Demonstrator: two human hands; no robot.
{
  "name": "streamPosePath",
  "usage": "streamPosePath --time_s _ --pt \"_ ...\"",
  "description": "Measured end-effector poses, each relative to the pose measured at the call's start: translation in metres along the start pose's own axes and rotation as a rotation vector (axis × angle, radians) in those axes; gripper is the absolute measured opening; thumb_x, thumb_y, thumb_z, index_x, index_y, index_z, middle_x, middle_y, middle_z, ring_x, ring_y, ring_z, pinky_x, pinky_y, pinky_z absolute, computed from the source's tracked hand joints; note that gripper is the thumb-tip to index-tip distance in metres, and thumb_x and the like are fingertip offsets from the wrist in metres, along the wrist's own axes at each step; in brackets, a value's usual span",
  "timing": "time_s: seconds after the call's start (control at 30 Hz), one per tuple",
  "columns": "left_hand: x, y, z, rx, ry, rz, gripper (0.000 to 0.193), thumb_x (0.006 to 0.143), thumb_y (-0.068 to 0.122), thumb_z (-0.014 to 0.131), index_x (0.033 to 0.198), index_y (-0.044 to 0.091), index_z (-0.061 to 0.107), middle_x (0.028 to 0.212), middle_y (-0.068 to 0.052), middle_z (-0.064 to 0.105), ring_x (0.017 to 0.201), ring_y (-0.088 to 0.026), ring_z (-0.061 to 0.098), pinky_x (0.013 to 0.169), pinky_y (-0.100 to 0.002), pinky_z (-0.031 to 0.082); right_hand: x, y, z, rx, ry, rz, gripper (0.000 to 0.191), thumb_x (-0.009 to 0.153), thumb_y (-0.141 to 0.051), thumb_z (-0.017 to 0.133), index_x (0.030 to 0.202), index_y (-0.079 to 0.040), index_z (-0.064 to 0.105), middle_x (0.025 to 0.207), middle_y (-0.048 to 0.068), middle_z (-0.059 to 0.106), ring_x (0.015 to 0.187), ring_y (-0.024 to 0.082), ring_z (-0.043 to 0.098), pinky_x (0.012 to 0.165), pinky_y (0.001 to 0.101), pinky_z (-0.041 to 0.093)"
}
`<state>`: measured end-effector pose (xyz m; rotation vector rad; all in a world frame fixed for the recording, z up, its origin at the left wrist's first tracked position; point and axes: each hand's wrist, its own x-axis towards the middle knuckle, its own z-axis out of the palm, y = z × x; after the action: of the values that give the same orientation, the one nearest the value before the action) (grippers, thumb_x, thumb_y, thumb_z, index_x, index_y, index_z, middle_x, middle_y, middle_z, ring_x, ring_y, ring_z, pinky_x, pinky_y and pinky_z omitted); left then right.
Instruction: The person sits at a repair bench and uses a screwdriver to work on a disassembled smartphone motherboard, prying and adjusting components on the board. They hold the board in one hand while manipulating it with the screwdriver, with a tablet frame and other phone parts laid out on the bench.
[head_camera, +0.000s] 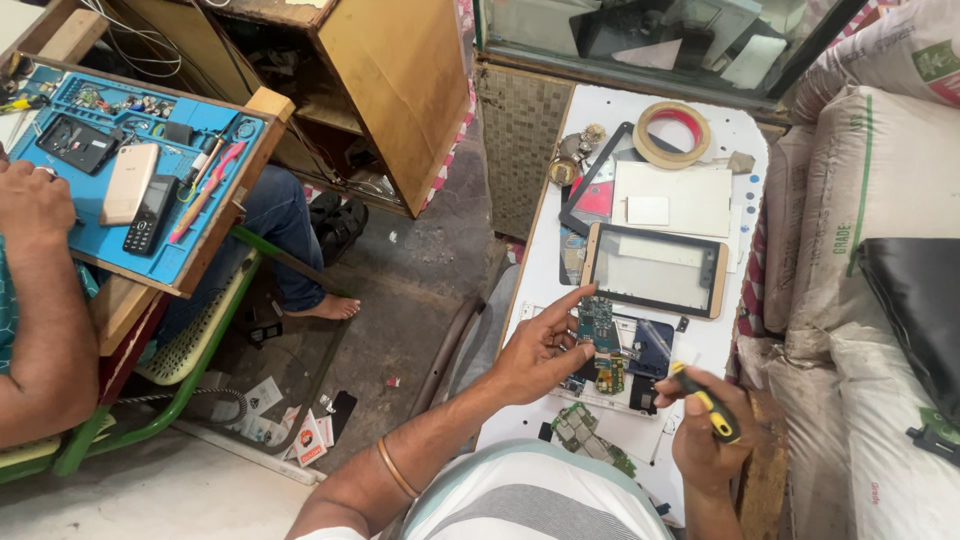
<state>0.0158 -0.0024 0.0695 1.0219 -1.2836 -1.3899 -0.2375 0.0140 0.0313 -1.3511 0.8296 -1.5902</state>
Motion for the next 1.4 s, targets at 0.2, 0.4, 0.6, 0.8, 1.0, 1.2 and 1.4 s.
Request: streamPosePath --time_s 0.2,0.4,0.6,0.8,1.0,1.2,1.4 --pt "-0.005 -0.020 0.003 -0.259 -0.342 -0.013 0.069 0.102 0.006 0.055 0.168 0.012 0.033 0.115 -0.002 0.062 0.098 -0.009 0.059 0.086 -0.025 0.054 0.004 0.010 0.010 0.060 0.110 0.149 0.036 0.100 0.001 0.065 0.134 0.002 0.053 0.113 0.024 0.072 0.091 0.023 0.070 0.084 0.0337 0.059" --pt "-0.010 -0.020 0.008 -0.017 -0.427 -0.119 0.063 0.095 0.006 0.061 0.157 0.011 0.053 0.105 -0.002 0.068 0.086 -0.007 0.056 0.073 -0.023 0.050 0.003 0.012 0.023 0.204 0.038 0.389 0.043 0.088 0.008 0.069 0.128 0.002 0.056 0.110 0.020 0.071 0.100 0.020 0.069 0.088 0.0299 0.057" --pt "-0.009 -0.022 0.013 -0.174 -0.266 -0.187 0.046 0.098 0.012 0.075 0.142 0.004 0.064 0.110 -0.005 0.068 0.092 -0.004 0.061 0.075 -0.019 0.052 -0.002 0.016 0.018 0.174 0.096 0.338 0.047 0.086 0.011 0.072 0.129 -0.001 0.056 0.108 0.015 0.071 0.093 0.016 0.068 0.082 0.0272 0.057" --pt "-0.012 -0.029 0.017 -0.259 -0.279 -0.258 0.054 0.089 0.008 0.079 0.140 0.000 0.061 0.104 -0.009 0.072 0.083 -0.011 0.069 0.071 -0.023 0.060 0.000 0.016 0.018 0.061 0.132 0.229 0.047 0.087 0.010 0.073 0.129 -0.003 0.057 0.109 0.012 0.072 0.091 0.011 0.067 0.080 0.0234 0.056" --pt "-0.006 -0.041 0.020 -0.373 -0.156 -0.333 0.038 0.099 0.007 0.069 0.135 -0.002 0.063 0.103 -0.012 0.074 0.087 -0.015 0.074 0.067 -0.025 0.060 0.001 0.006 0.022 -0.123 0.118 0.192 0.044 0.088 0.005 0.077 0.127 -0.002 0.057 0.109 0.013 0.071 0.088 0.010 0.066 0.074 0.0240 0.055" --pt "0.007 -0.047 0.007 -0.436 0.010 -0.228 0.038 0.100 0.006 0.065 0.136 -0.003 0.058 0.110 -0.010 0.073 0.090 -0.017 0.075 0.071 -0.027 0.064 0.008 -0.003 0.024 -0.288 0.063 0.006 0.033 0.101 0.000 0.066 0.132 0.001 0.055 0.123 0.020 0.069 0.106 0.019 0.071 0.093 0.0311 0.059" --pt "0.020 -0.037 -0.012 -0.506 0.105 -0.090 0.046 0.101 0.008 0.064 0.145 -0.001 0.053 0.112 -0.012 0.074 0.098 -0.019 0.074 0.075 -0.029 0.065 0.006 -0.011 0.022 -0.194 0.026 -0.009 0.041 0.103 -0.011 0.066 0.139 0.001 0.049 0.119 0.021 0.071 0.099 0.020 0.073 0.091 0.0320 0.060"
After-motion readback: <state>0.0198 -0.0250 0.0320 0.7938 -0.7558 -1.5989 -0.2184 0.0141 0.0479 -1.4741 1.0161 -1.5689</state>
